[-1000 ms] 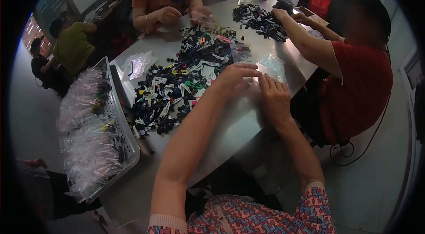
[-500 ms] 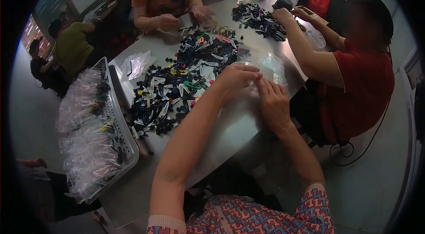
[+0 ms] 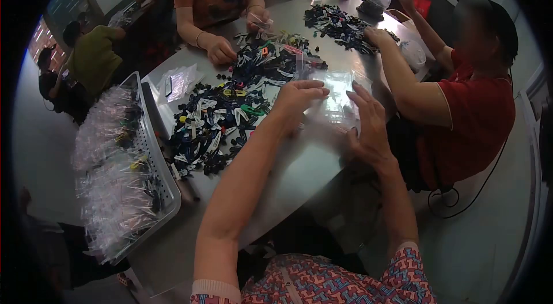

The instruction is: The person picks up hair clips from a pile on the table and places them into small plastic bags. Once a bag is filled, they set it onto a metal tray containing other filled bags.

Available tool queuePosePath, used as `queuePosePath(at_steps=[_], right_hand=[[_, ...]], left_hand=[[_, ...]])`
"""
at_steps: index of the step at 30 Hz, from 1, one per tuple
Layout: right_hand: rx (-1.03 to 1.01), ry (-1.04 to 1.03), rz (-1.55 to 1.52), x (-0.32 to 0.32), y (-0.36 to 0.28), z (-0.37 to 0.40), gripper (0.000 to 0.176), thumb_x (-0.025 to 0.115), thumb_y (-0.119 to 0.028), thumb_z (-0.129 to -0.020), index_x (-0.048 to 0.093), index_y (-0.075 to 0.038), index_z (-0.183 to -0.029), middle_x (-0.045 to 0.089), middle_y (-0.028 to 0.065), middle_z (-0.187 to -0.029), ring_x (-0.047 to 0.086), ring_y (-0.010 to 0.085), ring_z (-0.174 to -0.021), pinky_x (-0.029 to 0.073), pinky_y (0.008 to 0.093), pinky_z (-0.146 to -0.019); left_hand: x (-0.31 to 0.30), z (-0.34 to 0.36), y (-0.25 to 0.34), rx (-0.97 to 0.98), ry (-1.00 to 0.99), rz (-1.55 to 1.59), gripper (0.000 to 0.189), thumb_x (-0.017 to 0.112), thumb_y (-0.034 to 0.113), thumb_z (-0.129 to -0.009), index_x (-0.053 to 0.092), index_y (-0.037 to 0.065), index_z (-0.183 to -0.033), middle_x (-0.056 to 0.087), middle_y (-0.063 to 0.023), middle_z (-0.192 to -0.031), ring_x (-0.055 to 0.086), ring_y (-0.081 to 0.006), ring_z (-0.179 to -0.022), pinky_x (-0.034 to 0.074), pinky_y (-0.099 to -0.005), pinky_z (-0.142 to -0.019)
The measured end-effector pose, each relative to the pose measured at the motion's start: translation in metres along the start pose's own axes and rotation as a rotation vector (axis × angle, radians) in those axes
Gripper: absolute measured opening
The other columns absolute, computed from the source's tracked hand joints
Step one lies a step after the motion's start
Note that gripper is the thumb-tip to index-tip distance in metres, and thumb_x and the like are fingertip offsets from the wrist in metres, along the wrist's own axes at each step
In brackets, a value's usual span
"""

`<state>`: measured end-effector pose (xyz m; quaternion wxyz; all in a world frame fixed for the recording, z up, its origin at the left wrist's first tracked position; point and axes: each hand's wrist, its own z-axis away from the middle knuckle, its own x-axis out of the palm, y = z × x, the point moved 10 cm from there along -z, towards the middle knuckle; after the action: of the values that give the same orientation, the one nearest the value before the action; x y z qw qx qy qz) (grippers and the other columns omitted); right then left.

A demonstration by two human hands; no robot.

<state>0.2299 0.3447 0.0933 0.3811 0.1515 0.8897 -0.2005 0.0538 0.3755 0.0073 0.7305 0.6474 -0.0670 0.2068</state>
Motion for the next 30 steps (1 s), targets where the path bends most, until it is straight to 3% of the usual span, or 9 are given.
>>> queuePosePath(at_steps=[2,4,5,8,14,21,24,26,30], right_hand=[[0.039,0.070,-0.048,-0.006,0.018,-0.004,0.056,0.059,-0.003,-0.077,0.054,-0.005,-0.133,0.050,0.0178,-0.145,0.046,0.0344,-0.136,0.032,0.0445,-0.114],[0.229,0.059,-0.034,0.008,0.065,-0.007,0.043,0.059,-0.006,-0.081,0.063,-0.006,-0.124,0.060,0.0151,-0.133,0.052,0.0347,-0.127,0.039,0.0416,-0.109],[0.208,0.047,-0.010,0.018,0.079,-0.011,0.029,0.062,-0.009,-0.084,0.070,-0.006,-0.112,0.067,0.0129,-0.119,0.059,0.0343,-0.114,0.045,0.0410,-0.102],[0.263,-0.051,0.167,0.045,0.106,-0.016,0.025,0.066,-0.014,-0.084,0.072,-0.005,-0.107,0.069,0.0124,-0.110,0.061,0.0336,-0.103,0.046,0.0429,-0.097],[0.307,-0.124,0.218,0.064,0.120,-0.020,0.022,0.069,-0.019,-0.084,0.071,-0.003,-0.099,0.067,0.0150,-0.102,0.061,0.0331,-0.102,0.048,0.0416,-0.092],[0.369,-0.164,0.002,0.065,0.127,-0.017,0.029,0.068,-0.015,-0.084,0.061,-0.003,-0.108,0.066,0.0185,-0.102,0.062,0.0370,-0.101,0.048,0.0458,-0.089],[0.374,-0.078,-0.095,0.059,0.125,-0.012,0.029,0.067,-0.010,-0.085,0.058,-0.003,-0.112,0.066,0.0206,-0.104,0.064,0.0388,-0.100,0.050,0.0457,-0.087],[0.521,0.079,-0.086,0.030,0.116,-0.003,0.026,0.064,-0.004,-0.087,0.058,-0.001,-0.112,0.066,0.0192,-0.104,0.066,0.0341,-0.100,0.051,0.0417,-0.085],[0.580,0.239,-0.163,0.001,0.101,0.017,0.027,0.062,0.001,-0.089,0.056,0.000,-0.115,0.065,0.0158,-0.103,0.066,0.0266,-0.098,0.051,0.0369,-0.086]], left_hand=[[-0.008,0.004,0.008,0.042,0.006,0.010,0.036,0.073,0.004,-0.086,0.065,-0.007,-0.119,0.073,-0.0158,-0.108,0.070,-0.0208,-0.099,0.055,-0.0315,-0.089],[-0.016,0.005,0.011,0.044,0.016,0.004,0.035,0.073,0.004,-0.087,0.065,-0.007,-0.119,0.072,-0.0158,-0.108,0.070,-0.0207,-0.099,0.055,-0.0321,-0.089],[-0.019,0.005,0.014,0.049,0.025,-0.003,0.035,0.072,0.004,-0.087,0.064,-0.007,-0.120,0.072,-0.0158,-0.109,0.069,-0.0207,-0.100,0.055,-0.0327,-0.089],[-0.026,0.005,0.021,0.093,0.025,-0.020,0.035,0.072,0.004,-0.088,0.064,-0.008,-0.120,0.072,-0.0156,-0.110,0.069,-0.0204,-0.101,0.056,-0.0324,-0.089],[-0.023,0.009,0.030,0.104,0.010,-0.036,0.034,0.072,0.004,-0.088,0.064,-0.008,-0.119,0.072,-0.0145,-0.109,0.069,-0.0198,-0.100,0.055,-0.0302,-0.089],[-0.014,0.006,0.027,0.112,0.041,-0.087,0.032,0.070,0.001,-0.085,0.066,-0.008,-0.115,0.074,-0.0153,-0.104,0.070,-0.0194,-0.096,0.053,-0.0291,-0.089],[-0.009,0.001,0.026,0.132,0.033,-0.072,0.031,0.071,0.001,-0.084,0.067,-0.008,-0.113,0.074,-0.0148,-0.102,0.070,-0.0189,-0.095,0.053,-0.0287,-0.087],[-0.004,-0.004,0.027,0.154,0.023,-0.111,0.030,0.070,0.001,-0.083,0.068,-0.008,-0.112,0.074,-0.0147,-0.100,0.071,-0.0189,-0.094,0.054,-0.0290,-0.086],[0.008,-0.017,0.026,0.149,-0.010,-0.174,0.033,0.072,0.004,-0.086,0.067,-0.008,-0.116,0.073,-0.0157,-0.109,0.070,-0.0212,-0.102,0.052,-0.0311,-0.093]])
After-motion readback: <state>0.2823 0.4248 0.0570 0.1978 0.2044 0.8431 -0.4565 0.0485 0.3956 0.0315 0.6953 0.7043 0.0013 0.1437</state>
